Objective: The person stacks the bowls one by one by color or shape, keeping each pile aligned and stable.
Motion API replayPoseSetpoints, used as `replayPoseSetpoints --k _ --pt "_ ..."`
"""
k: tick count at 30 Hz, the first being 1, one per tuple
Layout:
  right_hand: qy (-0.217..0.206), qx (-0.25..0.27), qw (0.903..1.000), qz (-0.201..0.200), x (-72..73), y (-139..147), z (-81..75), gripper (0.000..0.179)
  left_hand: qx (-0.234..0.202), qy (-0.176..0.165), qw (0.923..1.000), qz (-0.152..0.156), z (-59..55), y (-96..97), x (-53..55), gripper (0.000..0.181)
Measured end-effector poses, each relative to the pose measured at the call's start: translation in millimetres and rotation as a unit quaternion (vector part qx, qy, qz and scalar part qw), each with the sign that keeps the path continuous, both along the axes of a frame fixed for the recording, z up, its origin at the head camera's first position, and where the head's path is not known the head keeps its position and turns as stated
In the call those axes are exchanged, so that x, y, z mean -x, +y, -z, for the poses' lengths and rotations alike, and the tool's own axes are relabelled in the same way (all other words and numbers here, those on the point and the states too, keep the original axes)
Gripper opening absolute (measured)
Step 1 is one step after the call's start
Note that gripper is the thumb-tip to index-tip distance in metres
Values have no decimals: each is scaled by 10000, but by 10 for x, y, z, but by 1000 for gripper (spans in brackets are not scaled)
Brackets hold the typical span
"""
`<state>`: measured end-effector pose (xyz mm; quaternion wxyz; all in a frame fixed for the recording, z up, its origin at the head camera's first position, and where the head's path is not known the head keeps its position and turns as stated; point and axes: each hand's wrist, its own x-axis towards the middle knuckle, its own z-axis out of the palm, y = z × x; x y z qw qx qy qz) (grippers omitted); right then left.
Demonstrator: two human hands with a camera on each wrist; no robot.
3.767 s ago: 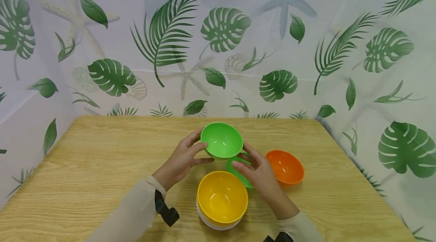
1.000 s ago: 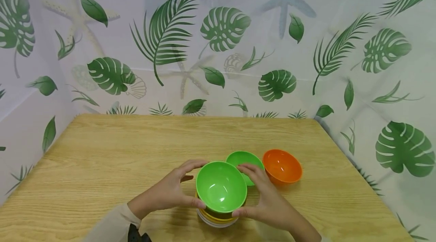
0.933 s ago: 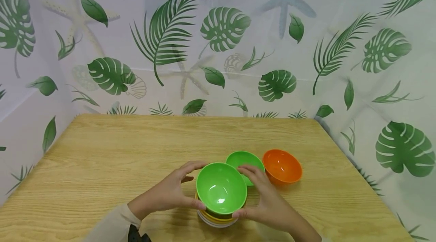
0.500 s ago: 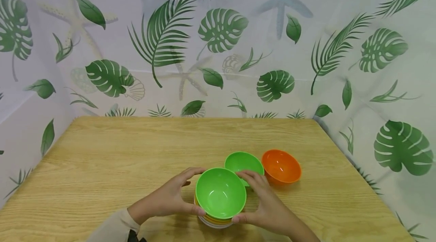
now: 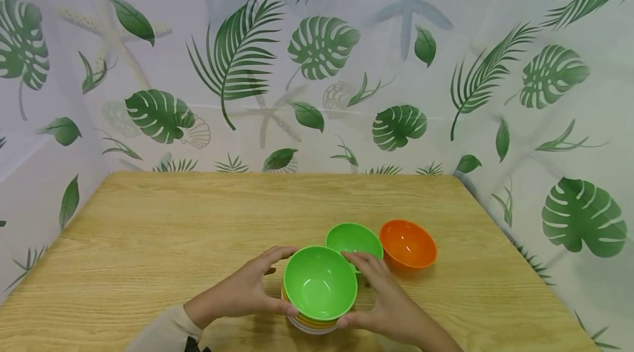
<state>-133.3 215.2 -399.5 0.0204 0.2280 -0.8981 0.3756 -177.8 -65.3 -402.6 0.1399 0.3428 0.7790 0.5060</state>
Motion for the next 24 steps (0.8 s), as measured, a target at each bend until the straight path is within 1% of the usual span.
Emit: replayPoseSetpoints --k 4,8,16,19,20,22,24 --pt "-14 -68 10000 19 -8 6 7 101 -75 -144 9999 55 -5 9 -3 82" --pt "-87 -105 9999 38 -15 15 3 102 -106 -199 9997 72 -13 12 -8 82" --pt "-82 -127 9998 -160 -24 31 -5 103 44 30 10000 6 -41 12 -41 84" --pt "-131 -81 9996 -239 -23 43 -10 102 172 11 9999 -17 -58 6 -53 88" --pt "-206 -25 9996 -204 -23 48 -15 98 228 -3 9997 -21 -65 4 -60 90" --pt "-247 169 9995 -38 -23 69 -28 84 323 2 9995 -54 -86 1 -71 90" --pt "-266 505 9977 362 -15 95 -45 65 384 87 9991 -145 -112 0 -81 86"
